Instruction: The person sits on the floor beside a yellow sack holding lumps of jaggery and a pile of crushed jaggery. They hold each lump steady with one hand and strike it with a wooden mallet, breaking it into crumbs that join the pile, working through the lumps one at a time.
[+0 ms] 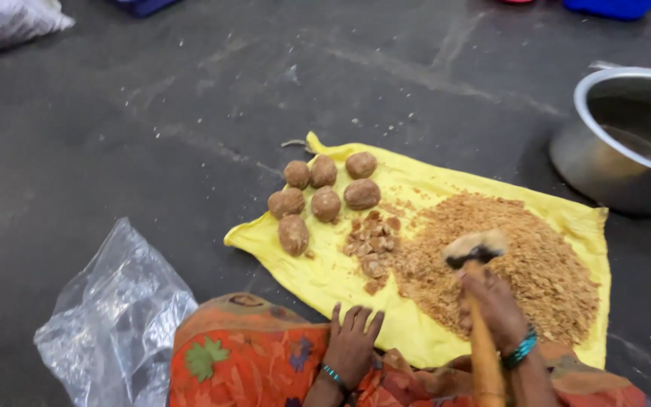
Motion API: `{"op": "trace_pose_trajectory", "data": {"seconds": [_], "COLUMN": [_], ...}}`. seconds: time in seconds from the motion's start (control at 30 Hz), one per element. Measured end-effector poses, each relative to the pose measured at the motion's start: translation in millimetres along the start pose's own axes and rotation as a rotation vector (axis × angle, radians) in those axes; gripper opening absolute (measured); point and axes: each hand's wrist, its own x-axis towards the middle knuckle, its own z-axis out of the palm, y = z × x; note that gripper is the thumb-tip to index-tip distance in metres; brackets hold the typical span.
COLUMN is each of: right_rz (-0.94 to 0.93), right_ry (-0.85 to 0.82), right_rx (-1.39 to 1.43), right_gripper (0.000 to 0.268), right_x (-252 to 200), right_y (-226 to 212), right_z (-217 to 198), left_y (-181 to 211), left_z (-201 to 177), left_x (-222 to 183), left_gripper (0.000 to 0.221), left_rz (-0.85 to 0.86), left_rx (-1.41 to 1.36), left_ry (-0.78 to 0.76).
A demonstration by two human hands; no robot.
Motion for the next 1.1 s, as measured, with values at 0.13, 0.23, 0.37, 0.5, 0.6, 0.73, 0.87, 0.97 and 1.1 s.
{"op": "trace_pose_trajectory", "data": {"seconds": [0.13,0.23,0.37,0.5,0.6,0.73,0.87,0.97,1.1], "right_rz": [-0.008,0.118,0.169,0.072,0.014,0.189,0.266,0.118,0.006], "right_ry": [-0.056,-0.006,-0.059,-0.081,-0.114,-0.040,-0.478,-0.444,-0.302], "right_rx": [-0.028,-0.095,-0.044,0.018,0.044,0.024,0.449,0.477,0.315], "right_gripper": [0.025,0.026,0.033,0.033,0.035,0.022,0.028,0.022,0.028], "right_x": [26,47,45,22,13,46,136,52,24], "right_y": [7,31,36,14,9,46,110,34,7], "right_z": [12,16,25,14,21,28,-34,-15,8], "left_y": [11,-3,-42,-133,-162,-157,-159,-163,-157], "left_z": [-51,-70,-152,-168,-165,-147,-148,-154,-152], "left_x": [3,8,-7,-29,-43,-49,-54,-54,-45], "left_gripper": [0.076,0.068,0.072,0.049,0.045,0.048,0.052,0.052,0.053], "left_rz": [0.098,0.111,-0.140,-0.365,-0.304,-0.195,-0.122,-0.085,-0.120], "left_rx": [-0.217,-0.288,-0.302,-1.748,-2.224,-2.299,-2.317,-2.357,-2.391], "left_ry": [0.273,0.539,0.945,0.913,0.957,1.015,1.002,0.939,0.855]}}
